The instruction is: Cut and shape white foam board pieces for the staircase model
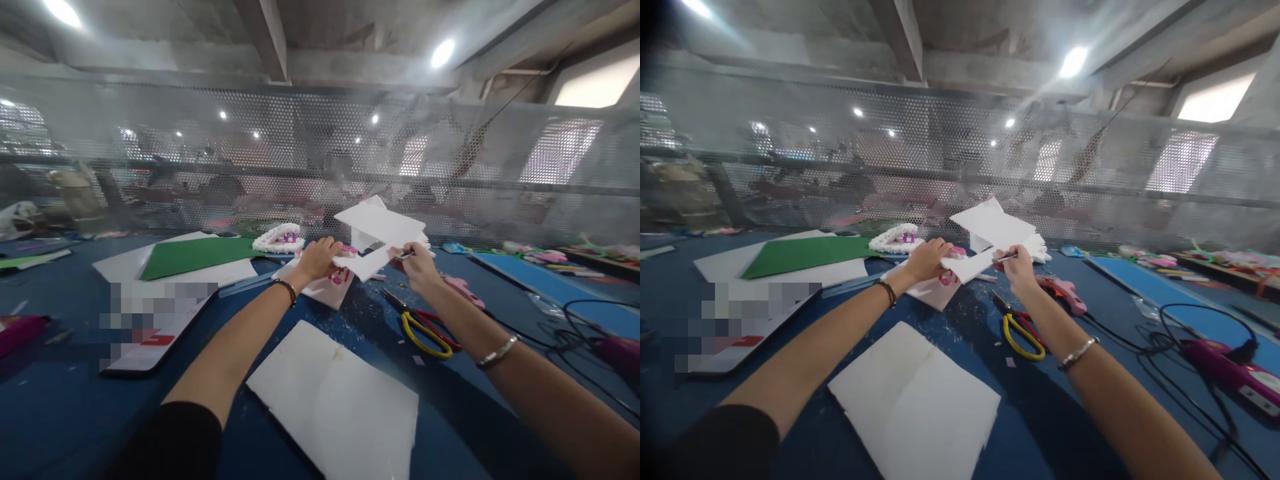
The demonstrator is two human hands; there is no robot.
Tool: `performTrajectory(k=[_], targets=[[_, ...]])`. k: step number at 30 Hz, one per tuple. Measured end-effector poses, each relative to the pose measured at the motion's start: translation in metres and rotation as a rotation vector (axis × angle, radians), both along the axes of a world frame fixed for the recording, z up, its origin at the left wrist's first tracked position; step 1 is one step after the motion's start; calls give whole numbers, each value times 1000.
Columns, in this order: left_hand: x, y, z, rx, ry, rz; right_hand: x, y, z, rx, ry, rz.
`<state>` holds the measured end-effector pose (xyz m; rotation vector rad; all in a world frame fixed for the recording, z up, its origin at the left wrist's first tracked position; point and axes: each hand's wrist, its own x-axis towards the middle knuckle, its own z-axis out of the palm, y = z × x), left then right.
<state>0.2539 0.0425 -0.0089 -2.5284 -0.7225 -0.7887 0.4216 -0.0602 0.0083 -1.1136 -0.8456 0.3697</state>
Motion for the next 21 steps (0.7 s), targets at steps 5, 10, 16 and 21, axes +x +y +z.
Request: performTrajectory(k=[5, 10, 16, 21], targets=[[-16, -19, 1, 117, -30, -28, -15, -32, -9, -60, 64, 39], [-31, -30, 6, 217, -151, -19, -36, -53, -10, 2, 70, 92], [-27, -35, 8, 304, -218, -61, -48, -60, -9, 74, 45, 102], [-29, -30, 8, 317, -241, -65, -39, -66, -3, 93, 40, 76]])
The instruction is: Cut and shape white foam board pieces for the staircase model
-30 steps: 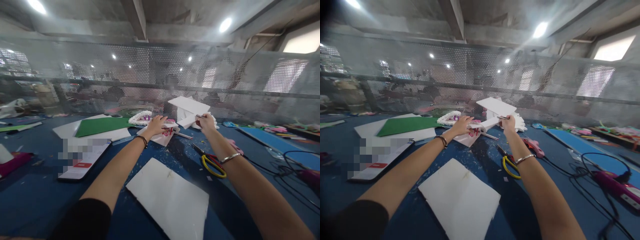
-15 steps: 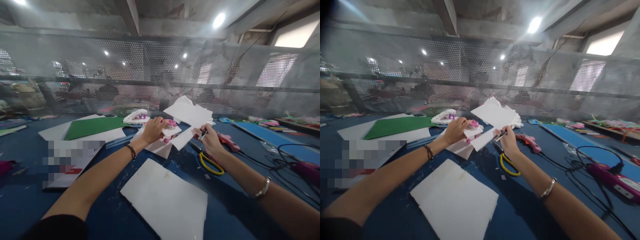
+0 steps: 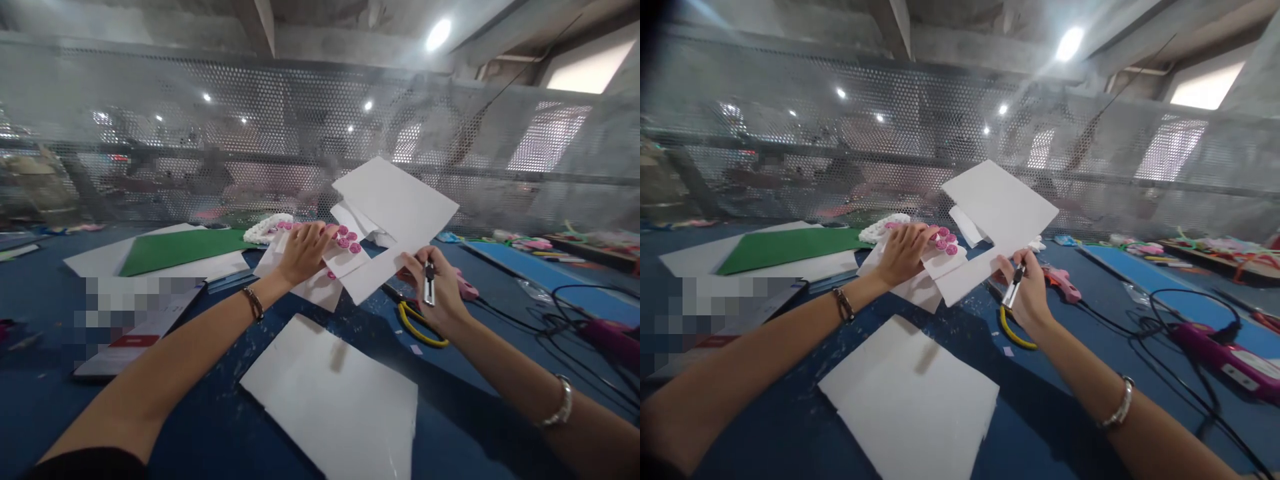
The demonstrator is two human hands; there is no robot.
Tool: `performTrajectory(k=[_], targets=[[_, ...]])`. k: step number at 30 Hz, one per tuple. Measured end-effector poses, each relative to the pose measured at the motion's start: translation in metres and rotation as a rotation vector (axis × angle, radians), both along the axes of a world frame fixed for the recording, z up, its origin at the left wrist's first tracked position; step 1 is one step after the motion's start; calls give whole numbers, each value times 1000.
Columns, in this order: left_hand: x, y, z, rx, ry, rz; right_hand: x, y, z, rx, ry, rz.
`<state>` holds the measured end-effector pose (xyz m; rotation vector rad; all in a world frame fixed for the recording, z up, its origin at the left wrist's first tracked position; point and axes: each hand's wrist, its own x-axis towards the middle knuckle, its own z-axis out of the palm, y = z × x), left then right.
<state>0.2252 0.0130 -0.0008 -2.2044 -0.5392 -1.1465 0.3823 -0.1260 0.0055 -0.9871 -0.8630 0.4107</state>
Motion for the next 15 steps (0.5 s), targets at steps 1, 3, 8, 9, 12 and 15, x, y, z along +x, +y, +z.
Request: performTrajectory(k=[1, 3, 8, 9, 12, 15], targets=[[-1, 1, 0, -2, -2, 2, 2, -1, 1, 7, -3, -4], [-3, 2, 2, -8, -2, 8, 5, -3, 3, 20, -17, -6], [-3, -2, 4, -36, 13, 26, 0, -3, -1, 6, -109, -40], [-2, -4, 4, -40, 19, 26, -2, -3, -1, 0, -124, -47], [-1, -8, 6, -46, 37, 22, -6, -4, -2, -1, -135, -58], [0, -10, 6, -36, 50, 10, -7, -5, -1, 3, -144, -66]])
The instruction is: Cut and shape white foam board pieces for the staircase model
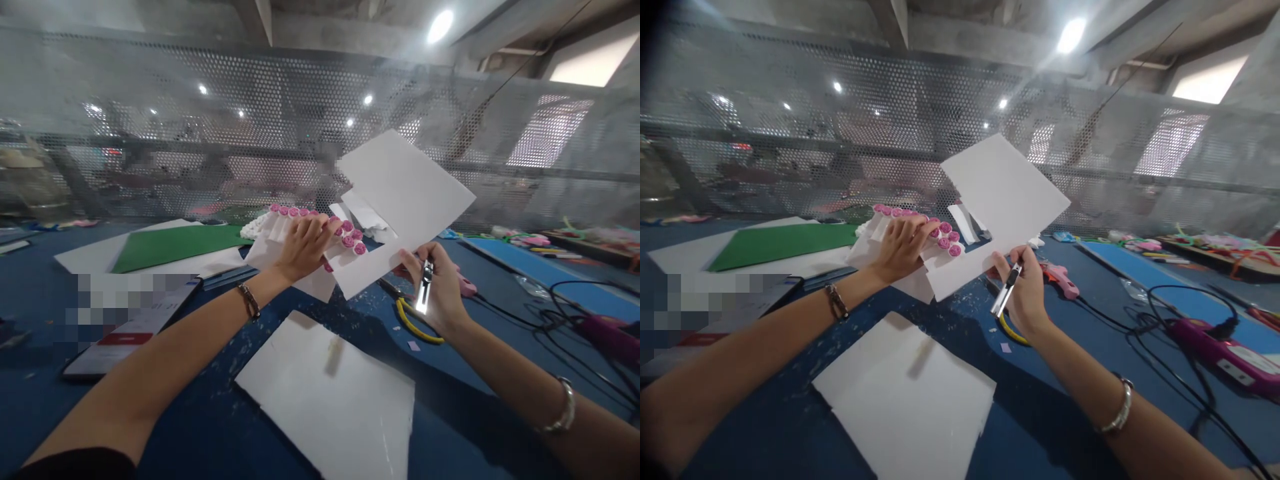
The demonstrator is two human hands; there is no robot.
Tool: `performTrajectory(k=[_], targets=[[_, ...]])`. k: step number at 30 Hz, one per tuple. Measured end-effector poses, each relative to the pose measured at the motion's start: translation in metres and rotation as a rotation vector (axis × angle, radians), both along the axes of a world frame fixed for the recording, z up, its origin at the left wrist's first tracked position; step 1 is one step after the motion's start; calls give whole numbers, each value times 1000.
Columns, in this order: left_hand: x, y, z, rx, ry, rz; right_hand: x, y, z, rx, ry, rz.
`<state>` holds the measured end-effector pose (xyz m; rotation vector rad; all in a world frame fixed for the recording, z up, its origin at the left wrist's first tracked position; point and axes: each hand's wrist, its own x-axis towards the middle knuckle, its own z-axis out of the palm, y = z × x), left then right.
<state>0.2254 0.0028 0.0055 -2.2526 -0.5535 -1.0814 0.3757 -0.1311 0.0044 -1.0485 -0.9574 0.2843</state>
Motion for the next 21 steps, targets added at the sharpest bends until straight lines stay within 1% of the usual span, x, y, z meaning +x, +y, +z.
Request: performTrajectory(k=[5, 13, 21], targets=[[0, 1, -1, 37, -6, -19, 4, 1, -1, -9, -8, 1], [2, 4, -4, 34, -13, -44, 6, 5, -3, -20, 33, 12], [0, 9, -6, 33, -28, -96, 8, 6, -3, -14, 53, 17]])
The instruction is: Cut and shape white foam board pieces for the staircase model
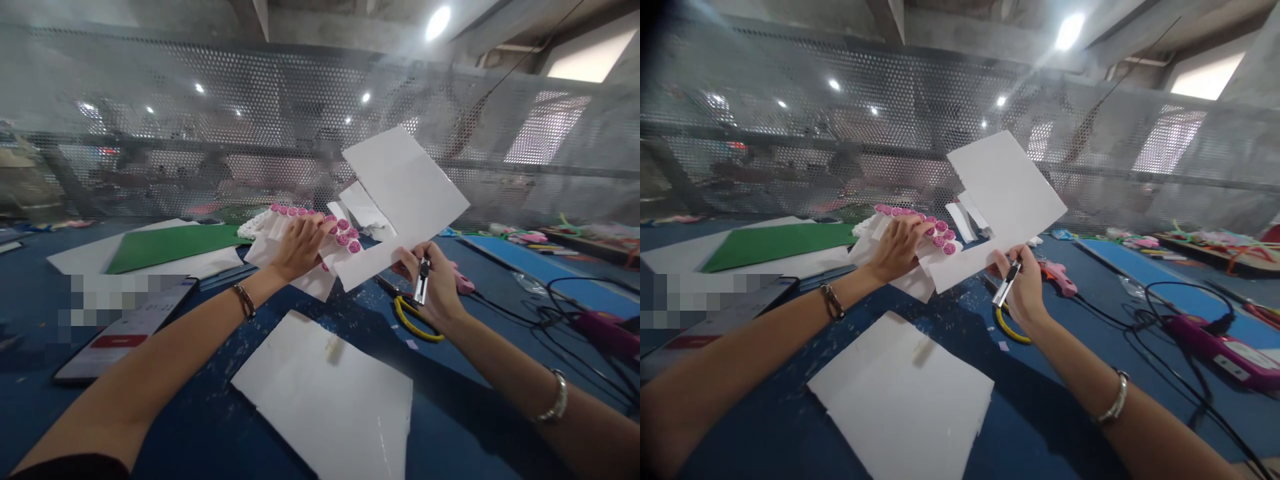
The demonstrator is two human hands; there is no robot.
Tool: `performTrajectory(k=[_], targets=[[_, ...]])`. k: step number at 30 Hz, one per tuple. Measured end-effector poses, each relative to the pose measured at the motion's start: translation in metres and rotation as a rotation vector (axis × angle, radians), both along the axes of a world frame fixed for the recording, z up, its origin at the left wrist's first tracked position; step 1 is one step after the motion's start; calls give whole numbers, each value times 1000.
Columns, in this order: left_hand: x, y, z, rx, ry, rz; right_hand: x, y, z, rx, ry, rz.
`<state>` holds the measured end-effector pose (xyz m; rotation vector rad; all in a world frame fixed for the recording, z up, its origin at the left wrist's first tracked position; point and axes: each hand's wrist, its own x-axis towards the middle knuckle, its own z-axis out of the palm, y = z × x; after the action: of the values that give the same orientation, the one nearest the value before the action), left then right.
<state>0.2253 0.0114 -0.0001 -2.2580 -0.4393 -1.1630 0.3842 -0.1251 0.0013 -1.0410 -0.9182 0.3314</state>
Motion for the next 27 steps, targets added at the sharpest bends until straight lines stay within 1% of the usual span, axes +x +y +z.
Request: performTrajectory(k=[4, 12, 17, 22, 25, 27], targets=[[1, -1, 0, -16, 5, -18, 0, 1, 0, 1, 2, -3], [2, 2, -2, -112, 34, -54, 0, 1, -2, -5, 3, 19], [2, 5, -3, -199, 59, -94, 0, 1, -2, -1, 1, 25], [2, 13, -7, -315, 168, -153, 0, 0, 0, 5, 10, 30], [0, 10, -2, -398, 125, -146, -2, -2, 2, 11, 12, 44], [-4, -4, 6, -444, 66, -141, -5, -3, 2, 14, 14, 52]])
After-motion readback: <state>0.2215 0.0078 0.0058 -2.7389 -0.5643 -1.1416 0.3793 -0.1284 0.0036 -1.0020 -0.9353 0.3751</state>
